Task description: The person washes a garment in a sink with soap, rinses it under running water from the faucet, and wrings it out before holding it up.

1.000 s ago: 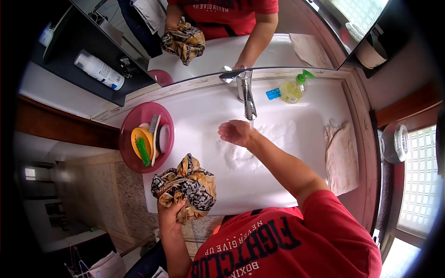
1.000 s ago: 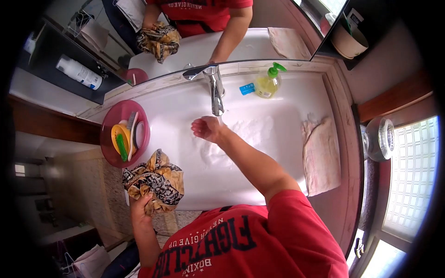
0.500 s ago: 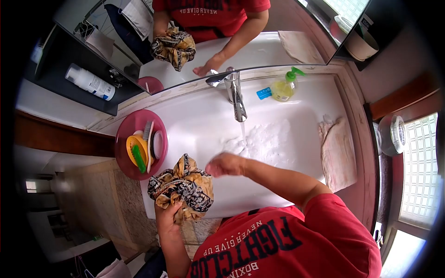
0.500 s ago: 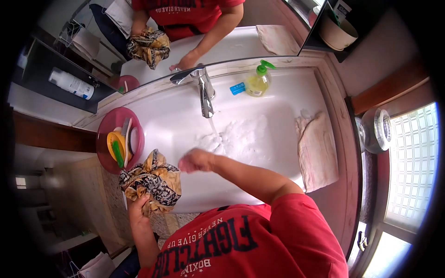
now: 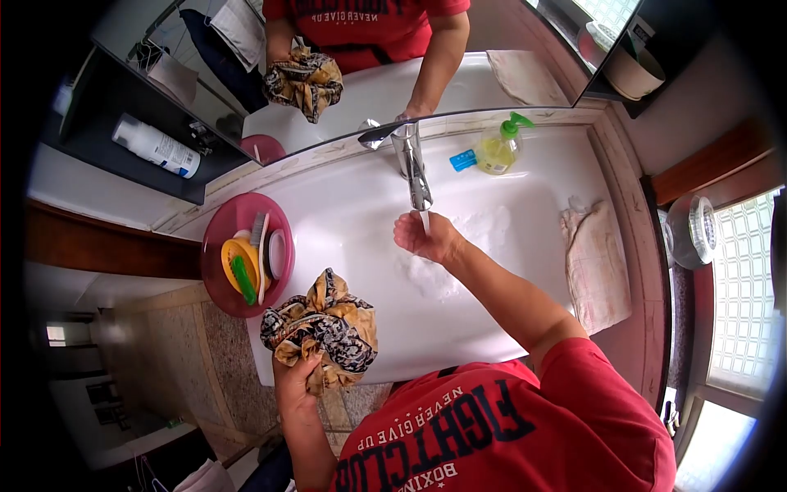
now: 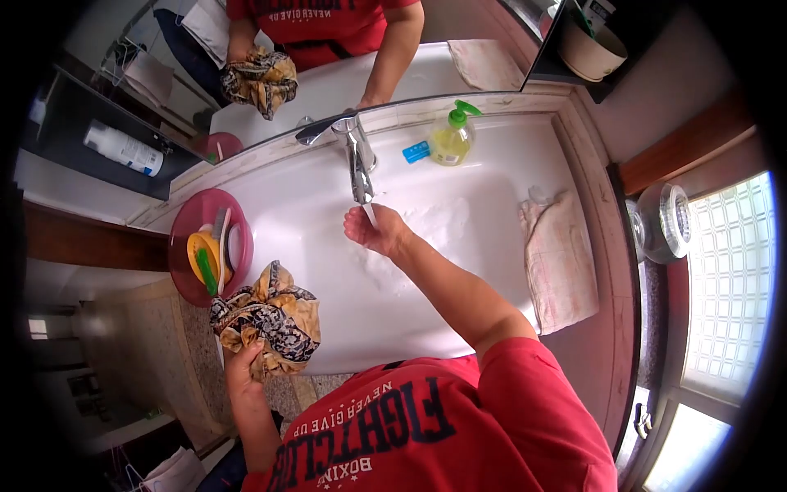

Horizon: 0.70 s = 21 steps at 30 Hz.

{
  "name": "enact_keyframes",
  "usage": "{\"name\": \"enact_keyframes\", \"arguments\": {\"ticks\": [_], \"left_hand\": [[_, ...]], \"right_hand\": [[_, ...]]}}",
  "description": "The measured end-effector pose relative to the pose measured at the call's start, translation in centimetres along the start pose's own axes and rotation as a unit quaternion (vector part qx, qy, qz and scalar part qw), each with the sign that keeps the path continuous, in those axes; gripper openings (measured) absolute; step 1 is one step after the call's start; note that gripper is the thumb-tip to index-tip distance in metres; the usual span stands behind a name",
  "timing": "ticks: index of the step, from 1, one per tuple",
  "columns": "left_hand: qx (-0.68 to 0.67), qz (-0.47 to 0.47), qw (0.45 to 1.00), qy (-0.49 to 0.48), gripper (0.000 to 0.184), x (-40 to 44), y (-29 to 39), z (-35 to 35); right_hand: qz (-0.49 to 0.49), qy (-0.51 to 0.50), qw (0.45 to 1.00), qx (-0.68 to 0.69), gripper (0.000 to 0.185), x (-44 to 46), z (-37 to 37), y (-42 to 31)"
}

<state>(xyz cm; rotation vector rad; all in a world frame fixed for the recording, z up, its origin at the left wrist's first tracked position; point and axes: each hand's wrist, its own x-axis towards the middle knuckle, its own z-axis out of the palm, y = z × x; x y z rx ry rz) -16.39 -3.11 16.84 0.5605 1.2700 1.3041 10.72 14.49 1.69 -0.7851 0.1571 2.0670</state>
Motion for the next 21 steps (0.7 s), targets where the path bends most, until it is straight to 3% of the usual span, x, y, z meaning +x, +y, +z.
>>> {"name": "enact_keyframes", "arguments": {"ticks": [1,5,7,10,21], "left_hand": [[-0.007,-0.001,1.0,0.001,0.062,0.0,0.0,0.0],[-0.004,0.003,1.0,-0.008,0.063,0.1,0.1,0.3],[-0.007,0.007,1.0,-0.017,0.063,0.1,0.1,0.2],[-0.001,0.003,1.0,-0.02,0.063,0.2,0.1,0.0],[0.002,-0.001,1.0,-0.025,0.064,0.1,0.3,0.5]], "right_hand": [[0.007,-0.045,0.999,0.017,0.028,-0.1,0.4,-0.2],[0.002,-0.072,0.997,-0.029,0.029,-0.5,1.4,-0.5],[0.037,-0.146,0.985,-0.087,0.029,-0.7,1.8,-0.5],[0.076,-0.124,0.975,-0.168,0.027,-1.6,2.4,-0.5],[0.046,-0.106,0.984,-0.135,0.025,-2.0,2.4,-1.5]]}}
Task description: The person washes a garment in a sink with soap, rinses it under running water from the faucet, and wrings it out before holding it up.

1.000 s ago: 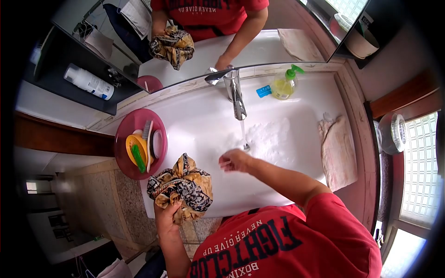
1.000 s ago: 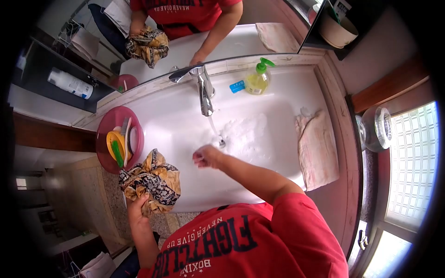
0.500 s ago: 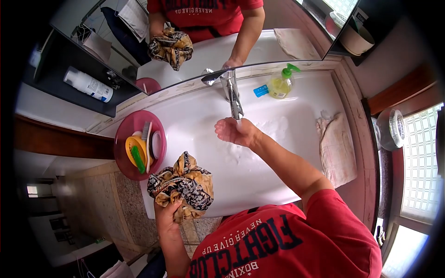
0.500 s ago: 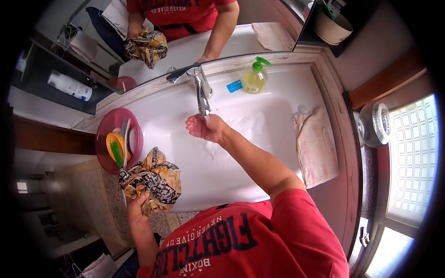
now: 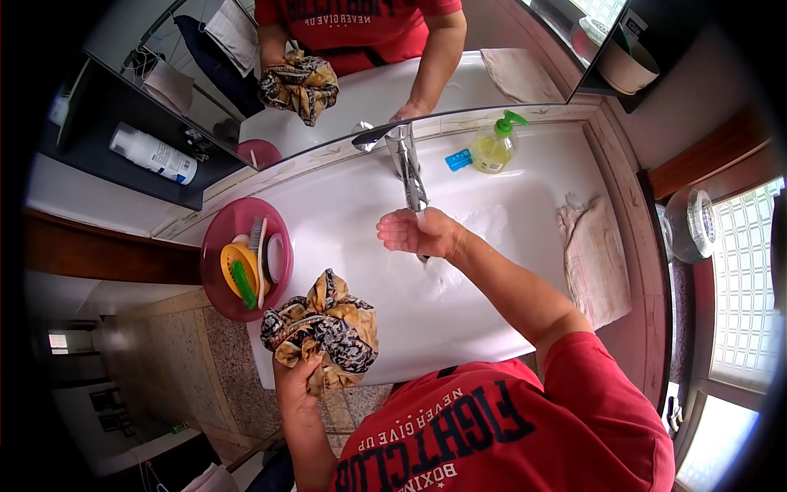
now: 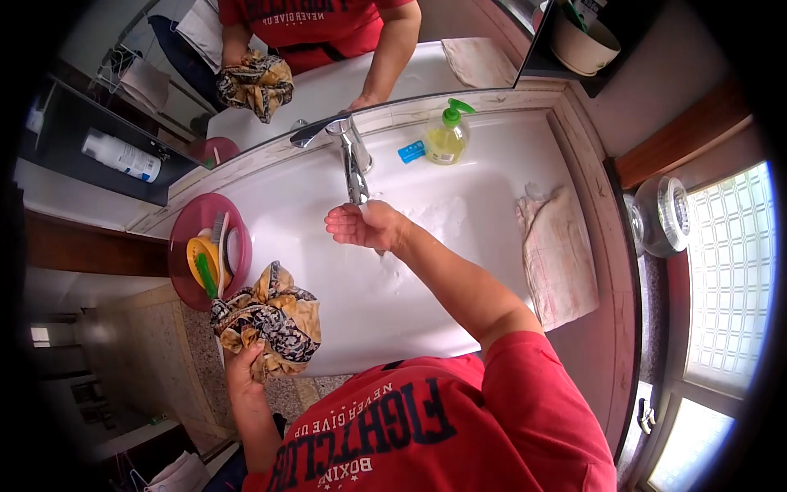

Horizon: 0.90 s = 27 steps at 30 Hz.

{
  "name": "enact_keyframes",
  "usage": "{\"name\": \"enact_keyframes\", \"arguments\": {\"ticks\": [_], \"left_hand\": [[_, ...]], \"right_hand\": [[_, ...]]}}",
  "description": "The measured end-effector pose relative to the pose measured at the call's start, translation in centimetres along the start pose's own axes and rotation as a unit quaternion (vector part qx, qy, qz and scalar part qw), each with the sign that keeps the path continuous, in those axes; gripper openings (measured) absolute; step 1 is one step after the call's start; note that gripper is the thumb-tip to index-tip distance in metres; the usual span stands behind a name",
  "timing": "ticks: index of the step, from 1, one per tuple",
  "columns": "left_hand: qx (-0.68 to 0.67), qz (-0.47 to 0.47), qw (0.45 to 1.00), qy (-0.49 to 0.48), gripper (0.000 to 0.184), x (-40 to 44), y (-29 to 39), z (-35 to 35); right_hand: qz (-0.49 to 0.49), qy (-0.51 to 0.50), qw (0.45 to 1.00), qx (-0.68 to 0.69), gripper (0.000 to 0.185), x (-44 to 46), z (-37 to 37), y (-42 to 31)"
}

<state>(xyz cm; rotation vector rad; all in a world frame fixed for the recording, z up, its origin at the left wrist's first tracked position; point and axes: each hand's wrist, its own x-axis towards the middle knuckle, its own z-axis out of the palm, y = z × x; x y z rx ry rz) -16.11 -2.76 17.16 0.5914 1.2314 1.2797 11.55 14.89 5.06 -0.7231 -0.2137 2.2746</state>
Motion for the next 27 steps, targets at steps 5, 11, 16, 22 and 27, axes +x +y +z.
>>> {"name": "enact_keyframes", "arguments": {"ticks": [5,11,16,22,27], "left_hand": [[0.004,0.008,1.0,0.011,0.064,0.0,-0.2,0.0],[-0.001,-0.015,1.0,0.015,0.064,0.3,-0.3,0.4],[0.013,-0.004,1.0,0.006,0.062,0.5,-0.5,0.0],[0.015,-0.019,1.0,-0.013,0.063,0.8,-0.3,0.4],[0.037,-0.021,0.999,-0.015,0.064,0.9,-0.1,1.2]], "right_hand": [[0.019,-0.069,0.997,-0.009,0.025,-1.4,-1.0,-0.9],[0.176,-0.134,0.961,-0.163,0.028,-4.2,-2.7,3.1],[0.303,-0.063,0.857,-0.412,0.02,-8.7,-8.3,5.5],[-0.016,0.145,0.898,-0.414,0.017,-6.2,-12.8,3.1],[-0.009,0.125,0.991,0.038,0.023,-1.6,-3.8,3.0]]}}
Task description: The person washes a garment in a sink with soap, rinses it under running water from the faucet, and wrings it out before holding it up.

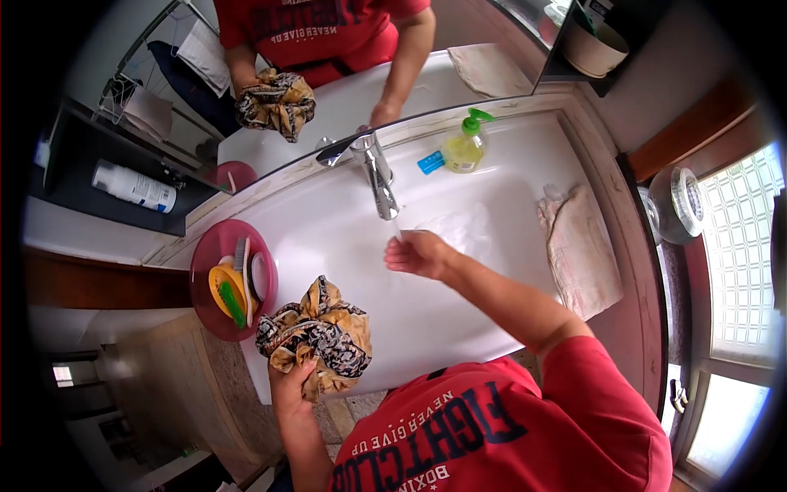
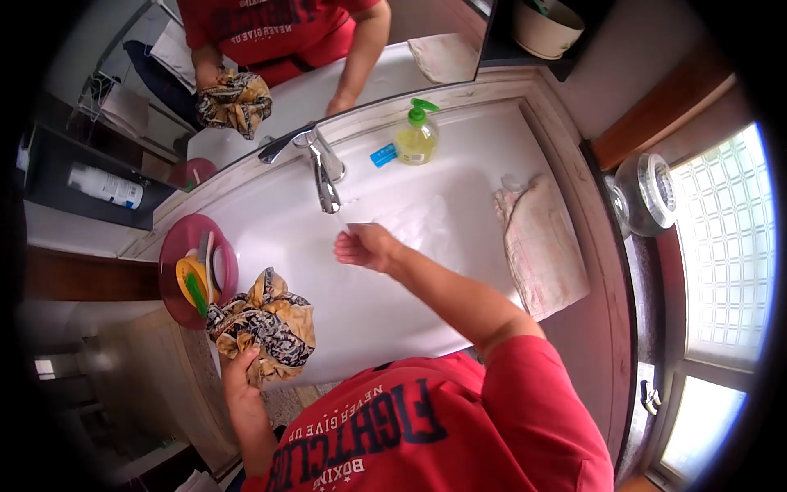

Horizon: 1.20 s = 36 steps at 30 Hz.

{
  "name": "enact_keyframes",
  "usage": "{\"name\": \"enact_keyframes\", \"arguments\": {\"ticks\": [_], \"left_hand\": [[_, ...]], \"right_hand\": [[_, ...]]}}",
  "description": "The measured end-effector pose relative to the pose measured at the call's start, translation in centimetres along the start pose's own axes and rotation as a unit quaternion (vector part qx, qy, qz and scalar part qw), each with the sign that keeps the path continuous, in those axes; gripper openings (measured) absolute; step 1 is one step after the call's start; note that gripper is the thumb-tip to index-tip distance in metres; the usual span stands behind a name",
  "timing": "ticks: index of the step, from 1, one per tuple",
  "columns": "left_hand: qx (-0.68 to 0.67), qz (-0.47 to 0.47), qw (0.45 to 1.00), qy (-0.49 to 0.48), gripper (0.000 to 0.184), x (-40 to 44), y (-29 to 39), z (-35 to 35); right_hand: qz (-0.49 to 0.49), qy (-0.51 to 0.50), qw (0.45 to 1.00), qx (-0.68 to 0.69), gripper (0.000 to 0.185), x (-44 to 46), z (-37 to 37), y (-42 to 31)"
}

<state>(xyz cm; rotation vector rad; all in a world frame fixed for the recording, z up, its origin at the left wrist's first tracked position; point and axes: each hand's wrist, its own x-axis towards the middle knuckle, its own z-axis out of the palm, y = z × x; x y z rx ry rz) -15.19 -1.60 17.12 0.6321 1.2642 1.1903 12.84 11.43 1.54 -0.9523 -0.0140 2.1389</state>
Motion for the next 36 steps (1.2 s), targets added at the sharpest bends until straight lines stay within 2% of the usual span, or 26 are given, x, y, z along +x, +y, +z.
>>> {"name": "enact_keyframes", "arguments": {"ticks": [3,5,6,8,9,11,12,16,20,21,23,24,26,29,31,34,36], "left_hand": [[0.008,0.005,1.0,0.015,0.067,-0.2,0.1,0.3],[0.01,0.001,1.0,0.025,0.071,-0.2,0.2,0.3],[0.012,0.001,1.0,0.023,0.071,-0.1,0.3,0.4],[0.015,0.011,1.0,0.014,0.07,-0.1,0.4,0.5],[0.017,0.011,1.0,0.014,0.07,-0.1,0.4,0.5],[0.01,0.01,1.0,-0.001,0.068,0.0,0.4,0.5],[0.01,0.009,1.0,0.0,0.068,0.0,0.5,0.6],[0.006,-0.002,1.0,-0.022,0.065,0.3,0.6,1.1],[-0.003,-0.016,0.999,-0.031,0.063,0.4,0.5,1.4],[-0.006,-0.018,0.999,-0.036,0.062,0.4,0.6,1.6],[0.0,-0.019,0.999,-0.037,0.061,0.6,0.6,1.6],[0.008,-0.019,0.999,-0.039,0.06,0.6,0.6,1.6],[0.009,-0.019,0.999,-0.04,0.06,0.6,0.5,1.4],[0.013,-0.009,0.999,-0.041,0.058,0.7,0.2,1.0],[0.015,0.0,0.999,-0.043,0.058,0.7,0.1,0.9],[0.006,-0.001,0.999,-0.051,0.059,0.5,0.2,1.1],[0.003,0.001,1.0,-0.031,0.06,0.3,0.3,1.1]], "right_hand": [[-0.021,-0.022,0.997,0.076,0.025,1.9,2.8,0.9],[-0.05,-0.149,0.96,0.232,0.023,2.5,3.6,0.9],[-0.051,-0.149,0.96,0.233,0.023,2.5,3.5,0.8],[-0.052,-0.148,0.929,0.335,0.018,1.4,4.5,0.0],[-0.052,-0.149,0.929,0.336,0.018,1.5,4.2,-0.1],[-0.128,-0.163,0.917,0.342,0.016,1.0,2.6,-0.7],[-0.127,-0.163,0.917,0.341,0.016,0.6,1.8,-1.1],[-0.202,-0.186,0.871,0.407,0.018,-2.4,-2.1,-3.5],[-0.347,0.009,0.872,0.345,0.017,-3.1,-7.9,-6.7],[-0.346,0.008,0.873,0.344,0.017,-2.8,-9.6,-7.2],[-0.374,0.166,0.878,0.248,0.019,-2.7,-11.5,-7.8],[-0.373,0.166,0.879,0.247,0.019,-2.8,-11.8,-7.9],[-0.326,0.258,0.89,0.187,0.024,-3.3,-11.5,-8.1],[-0.299,0.258,0.906,0.152,0.028,-2.7,-10.2,-6.3],[-0.258,0.175,0.945,0.1,0.026,-1.4,-9.0,-4.2],[-0.168,0.129,0.977,0.031,0.02,-0.5,-4.1,-0.8],[-0.089,0.08,0.991,0.067,0.024,0.6,-1.6,0.4]]}}
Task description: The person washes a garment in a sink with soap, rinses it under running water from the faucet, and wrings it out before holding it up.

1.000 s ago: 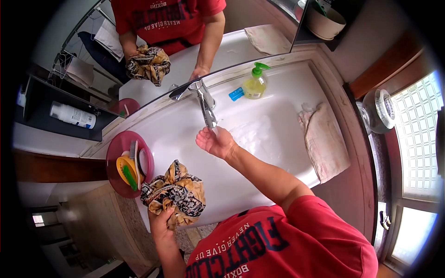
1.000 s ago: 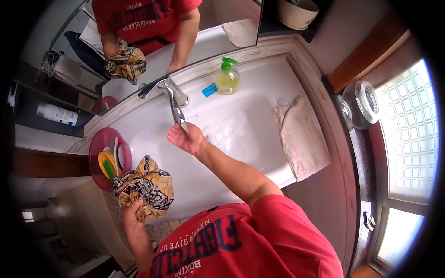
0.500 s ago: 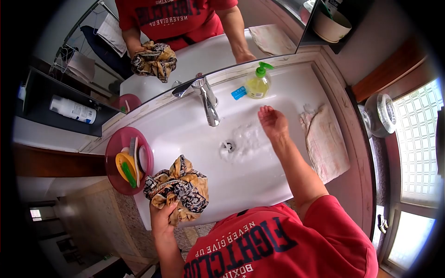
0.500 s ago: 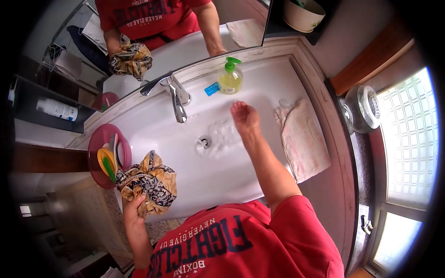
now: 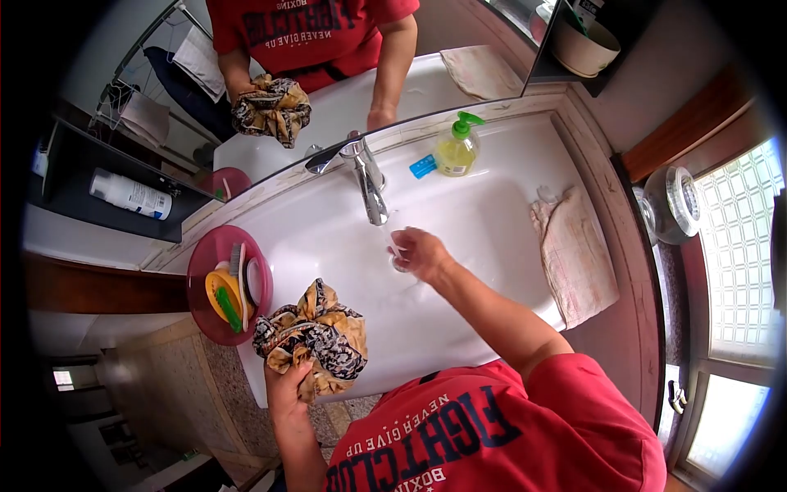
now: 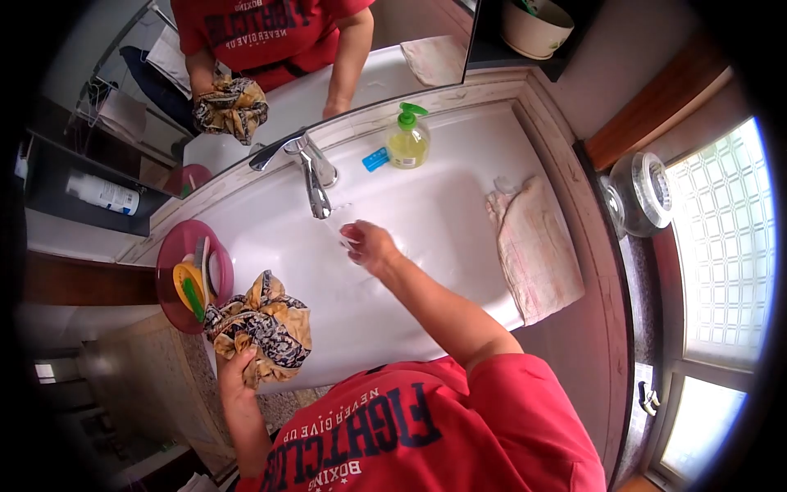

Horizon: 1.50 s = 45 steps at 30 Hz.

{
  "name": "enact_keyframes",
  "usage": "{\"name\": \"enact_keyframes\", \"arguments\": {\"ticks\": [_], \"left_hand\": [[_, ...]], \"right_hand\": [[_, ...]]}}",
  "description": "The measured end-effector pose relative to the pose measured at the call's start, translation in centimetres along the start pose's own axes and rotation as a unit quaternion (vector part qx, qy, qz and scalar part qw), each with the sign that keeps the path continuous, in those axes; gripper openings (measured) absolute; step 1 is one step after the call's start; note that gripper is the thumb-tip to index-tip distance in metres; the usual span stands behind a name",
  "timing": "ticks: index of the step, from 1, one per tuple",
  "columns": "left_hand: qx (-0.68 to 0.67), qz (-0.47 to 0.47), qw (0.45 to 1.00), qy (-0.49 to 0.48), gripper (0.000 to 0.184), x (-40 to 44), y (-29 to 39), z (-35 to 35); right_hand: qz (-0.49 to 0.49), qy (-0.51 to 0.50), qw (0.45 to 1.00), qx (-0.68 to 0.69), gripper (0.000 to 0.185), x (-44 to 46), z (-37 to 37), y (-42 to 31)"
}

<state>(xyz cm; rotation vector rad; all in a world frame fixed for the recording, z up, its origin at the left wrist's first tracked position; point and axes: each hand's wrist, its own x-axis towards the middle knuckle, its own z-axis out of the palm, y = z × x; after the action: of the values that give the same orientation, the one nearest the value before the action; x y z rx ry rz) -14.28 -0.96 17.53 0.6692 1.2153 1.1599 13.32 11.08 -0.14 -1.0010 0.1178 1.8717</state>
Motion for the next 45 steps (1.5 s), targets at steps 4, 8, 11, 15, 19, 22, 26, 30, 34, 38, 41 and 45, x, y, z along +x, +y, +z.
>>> {"name": "enact_keyframes", "arguments": {"ticks": [4,8,11,15,19,22,26,30,34,38,41,45], "left_hand": [[-0.003,-0.001,1.0,0.003,0.061,-0.3,0.0,-0.1],[-0.009,-0.005,1.0,0.021,0.062,-0.9,0.1,-0.6],[-0.02,-0.007,1.0,0.021,0.063,-1.2,0.1,-0.7],[-0.01,-0.013,1.0,0.018,0.063,-1.0,-0.1,-1.2],[0.011,-0.018,1.0,0.019,0.069,-1.1,-0.4,-1.6],[0.012,-0.016,1.0,0.02,0.07,-1.1,-0.4,-1.6],[0.002,-0.008,1.0,0.015,0.068,-1.1,-0.1,-0.9],[-0.01,-0.002,1.0,0.021,0.066,-1.2,0.1,-0.5],[-0.004,0.0,1.0,0.029,0.066,-1.3,0.3,-0.3],[-0.006,-0.003,0.999,0.036,0.066,-1.5,0.2,-0.5],[-0.012,-0.007,0.999,0.036,0.066,-1.5,0.2,-0.5],[-0.02,0.0,0.999,0.036,0.066,-1.5,0.0,-0.8]], "right_hand": [[0.065,-0.085,0.992,0.06,0.029,1.0,3.8,1.2],[0.075,-0.264,0.961,0.032,0.031,0.9,4.9,0.8],[0.096,-0.356,0.929,-0.039,0.03,-0.5,5.3,0.5],[0.196,-0.367,0.839,-0.35,0.024,-2.1,3.6,3.2],[0.194,-0.215,0.811,-0.509,0.019,-3.1,1.7,3.6],[0.127,-0.169,0.939,-0.272,0.021,0.3,0.3,3.0],[0.095,-0.133,0.986,-0.036,0.028,0.5,3.3,-0.5],[0.07,-0.146,0.987,-0.016,0.03,-0.6,6.4,-2.1],[0.067,-0.11,0.989,-0.066,0.032,0.7,7.3,-1.5],[0.076,-0.094,0.988,-0.092,0.029,1.3,7.5,-1.8],[0.082,-0.112,0.976,-0.169,0.027,1.1,8.0,-2.0],[0.133,-0.221,0.953,-0.159,0.029,0.3,8.1,-2.9]]}}
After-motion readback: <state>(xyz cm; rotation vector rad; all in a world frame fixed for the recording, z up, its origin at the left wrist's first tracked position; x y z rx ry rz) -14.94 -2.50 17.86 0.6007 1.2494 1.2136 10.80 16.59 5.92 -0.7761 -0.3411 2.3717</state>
